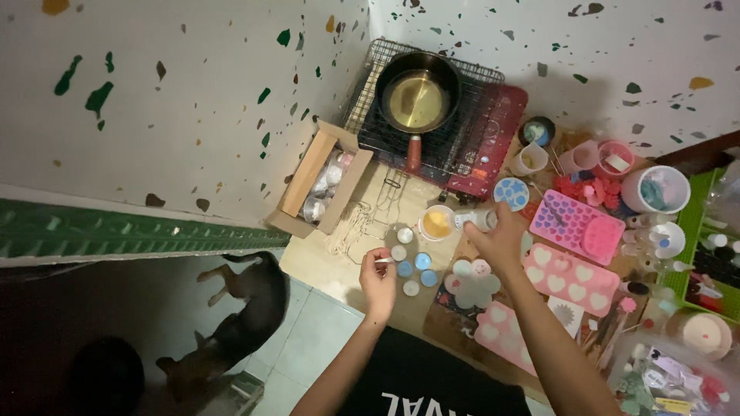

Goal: Prepare and mix wax with scents and colors for candle making.

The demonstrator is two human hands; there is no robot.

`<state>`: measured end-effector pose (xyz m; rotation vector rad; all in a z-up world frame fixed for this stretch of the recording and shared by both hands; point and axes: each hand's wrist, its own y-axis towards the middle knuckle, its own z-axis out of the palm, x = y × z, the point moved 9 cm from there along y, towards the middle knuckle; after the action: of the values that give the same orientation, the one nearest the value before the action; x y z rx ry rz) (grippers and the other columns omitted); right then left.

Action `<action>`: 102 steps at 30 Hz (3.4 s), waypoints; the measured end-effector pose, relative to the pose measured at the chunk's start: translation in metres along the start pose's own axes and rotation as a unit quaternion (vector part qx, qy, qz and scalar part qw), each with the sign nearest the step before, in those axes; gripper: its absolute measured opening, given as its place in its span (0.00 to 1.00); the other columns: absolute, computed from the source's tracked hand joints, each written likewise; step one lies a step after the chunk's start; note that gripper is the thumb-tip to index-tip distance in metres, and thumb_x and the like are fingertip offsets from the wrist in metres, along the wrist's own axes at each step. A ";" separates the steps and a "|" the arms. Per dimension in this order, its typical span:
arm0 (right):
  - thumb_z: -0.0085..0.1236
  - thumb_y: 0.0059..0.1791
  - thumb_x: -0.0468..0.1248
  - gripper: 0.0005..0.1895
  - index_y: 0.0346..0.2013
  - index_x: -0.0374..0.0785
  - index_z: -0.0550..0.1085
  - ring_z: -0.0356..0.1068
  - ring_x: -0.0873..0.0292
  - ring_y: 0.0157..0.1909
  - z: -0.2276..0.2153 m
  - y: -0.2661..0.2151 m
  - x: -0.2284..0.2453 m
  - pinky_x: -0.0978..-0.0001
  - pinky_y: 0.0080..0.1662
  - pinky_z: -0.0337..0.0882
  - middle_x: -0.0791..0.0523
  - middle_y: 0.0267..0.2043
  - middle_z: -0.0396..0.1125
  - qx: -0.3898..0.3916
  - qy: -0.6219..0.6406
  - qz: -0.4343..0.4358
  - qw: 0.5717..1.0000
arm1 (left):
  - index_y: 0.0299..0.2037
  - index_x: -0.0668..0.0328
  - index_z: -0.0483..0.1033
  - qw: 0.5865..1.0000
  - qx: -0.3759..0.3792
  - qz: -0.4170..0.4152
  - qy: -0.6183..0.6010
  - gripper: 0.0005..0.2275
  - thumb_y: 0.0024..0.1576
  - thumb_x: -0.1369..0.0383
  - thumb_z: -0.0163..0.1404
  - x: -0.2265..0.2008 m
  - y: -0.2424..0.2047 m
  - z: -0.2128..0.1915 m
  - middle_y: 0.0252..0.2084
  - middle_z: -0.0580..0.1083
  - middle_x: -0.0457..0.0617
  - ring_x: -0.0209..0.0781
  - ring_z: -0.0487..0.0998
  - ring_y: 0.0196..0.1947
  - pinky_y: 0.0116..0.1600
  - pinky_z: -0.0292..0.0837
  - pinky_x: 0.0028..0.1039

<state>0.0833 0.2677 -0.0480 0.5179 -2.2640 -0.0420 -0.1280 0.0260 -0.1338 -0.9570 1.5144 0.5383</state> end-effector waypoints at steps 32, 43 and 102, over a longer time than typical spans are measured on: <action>0.68 0.38 0.47 0.24 0.37 0.34 0.70 0.73 0.50 0.34 0.007 0.011 0.024 0.58 0.39 0.71 0.49 0.32 0.70 0.039 0.012 0.039 0.998 | 0.46 0.63 0.75 1.000 -0.014 -0.021 0.017 0.11 0.53 0.79 0.51 0.013 0.007 -0.019 0.40 0.76 0.46 0.36 0.77 0.31 0.38 0.75 0.29; 0.70 0.35 0.47 0.27 0.39 0.34 0.71 0.73 0.49 0.37 0.011 0.013 0.029 0.57 0.41 0.71 0.48 0.34 0.71 0.045 0.016 0.017 0.999 | 0.46 0.63 0.75 1.000 -0.016 -0.009 0.014 0.12 0.52 0.80 0.51 0.022 0.008 -0.017 0.40 0.77 0.48 0.37 0.78 0.30 0.37 0.75 0.28; 0.54 0.48 0.58 0.24 0.39 0.41 0.74 0.61 0.66 0.20 0.145 -0.148 -0.112 0.79 0.20 0.56 0.59 0.27 0.68 0.112 0.696 0.539 0.461 | 0.55 0.60 0.76 0.959 0.258 -0.115 0.025 0.19 0.52 0.74 0.60 -0.030 -0.020 0.084 0.40 0.76 0.44 0.38 0.72 0.26 0.29 0.68 0.28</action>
<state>0.0983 0.1553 -0.2543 -0.7138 -0.5322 0.9668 -0.0643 0.0890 -0.1173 -0.7224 1.4602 -0.0539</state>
